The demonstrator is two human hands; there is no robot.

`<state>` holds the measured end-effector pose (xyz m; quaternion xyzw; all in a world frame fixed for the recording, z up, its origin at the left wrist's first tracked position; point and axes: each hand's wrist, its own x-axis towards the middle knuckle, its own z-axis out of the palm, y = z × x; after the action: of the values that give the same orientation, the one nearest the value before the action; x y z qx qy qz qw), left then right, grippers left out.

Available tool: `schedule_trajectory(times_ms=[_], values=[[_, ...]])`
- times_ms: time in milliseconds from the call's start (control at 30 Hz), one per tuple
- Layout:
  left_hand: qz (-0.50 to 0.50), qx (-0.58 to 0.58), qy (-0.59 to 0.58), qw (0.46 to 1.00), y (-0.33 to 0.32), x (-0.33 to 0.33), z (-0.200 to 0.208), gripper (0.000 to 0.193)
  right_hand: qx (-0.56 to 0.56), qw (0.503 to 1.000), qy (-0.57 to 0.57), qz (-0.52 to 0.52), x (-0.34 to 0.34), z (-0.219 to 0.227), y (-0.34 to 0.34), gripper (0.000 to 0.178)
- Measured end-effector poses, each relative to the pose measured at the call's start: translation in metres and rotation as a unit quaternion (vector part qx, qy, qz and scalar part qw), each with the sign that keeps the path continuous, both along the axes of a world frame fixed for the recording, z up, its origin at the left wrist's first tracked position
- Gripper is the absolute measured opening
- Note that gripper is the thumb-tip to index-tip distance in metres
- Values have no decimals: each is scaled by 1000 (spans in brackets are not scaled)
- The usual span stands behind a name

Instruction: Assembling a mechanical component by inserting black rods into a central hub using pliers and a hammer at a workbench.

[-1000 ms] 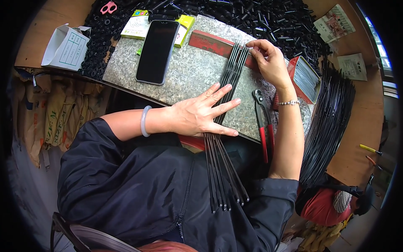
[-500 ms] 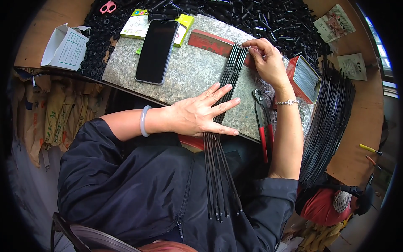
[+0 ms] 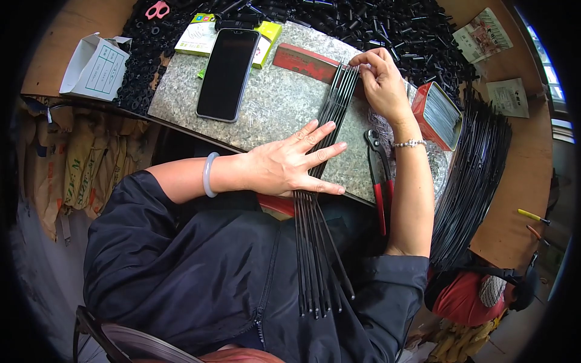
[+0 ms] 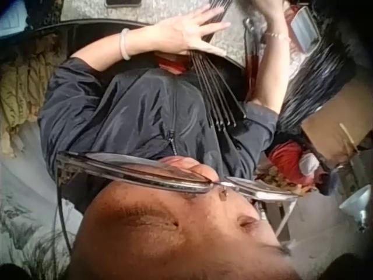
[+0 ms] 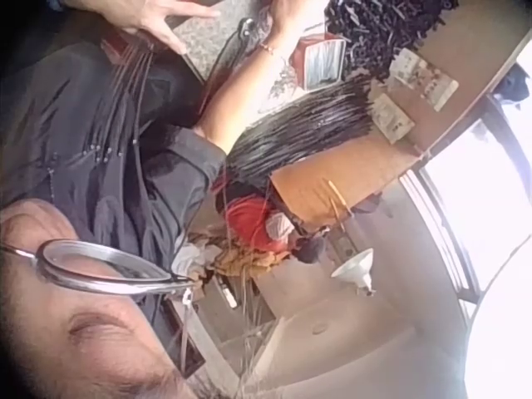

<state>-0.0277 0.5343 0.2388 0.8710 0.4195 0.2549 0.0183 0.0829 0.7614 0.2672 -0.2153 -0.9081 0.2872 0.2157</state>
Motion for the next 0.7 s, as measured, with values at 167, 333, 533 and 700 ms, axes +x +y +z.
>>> schedule_trajectory(times_ms=[167, 333, 533, 700], values=[[0, -9, 0, 1000, 0, -4, 0, 74, 15, 1000, 19, -8, -16, 0, -11, 18], [-20, -75, -26, 997, -9, -14, 22, 84, 114, 985, 78, -103, 7, 24, -6, 22], [481, 37, -31, 875, -11, -86, 33, 79, 101, 961, -149, -212, 103, 49, 30, 22], [514, -10, -49, 856, 16, -96, 13, 84, 107, 961, -129, -221, 134, 33, 36, 18]])
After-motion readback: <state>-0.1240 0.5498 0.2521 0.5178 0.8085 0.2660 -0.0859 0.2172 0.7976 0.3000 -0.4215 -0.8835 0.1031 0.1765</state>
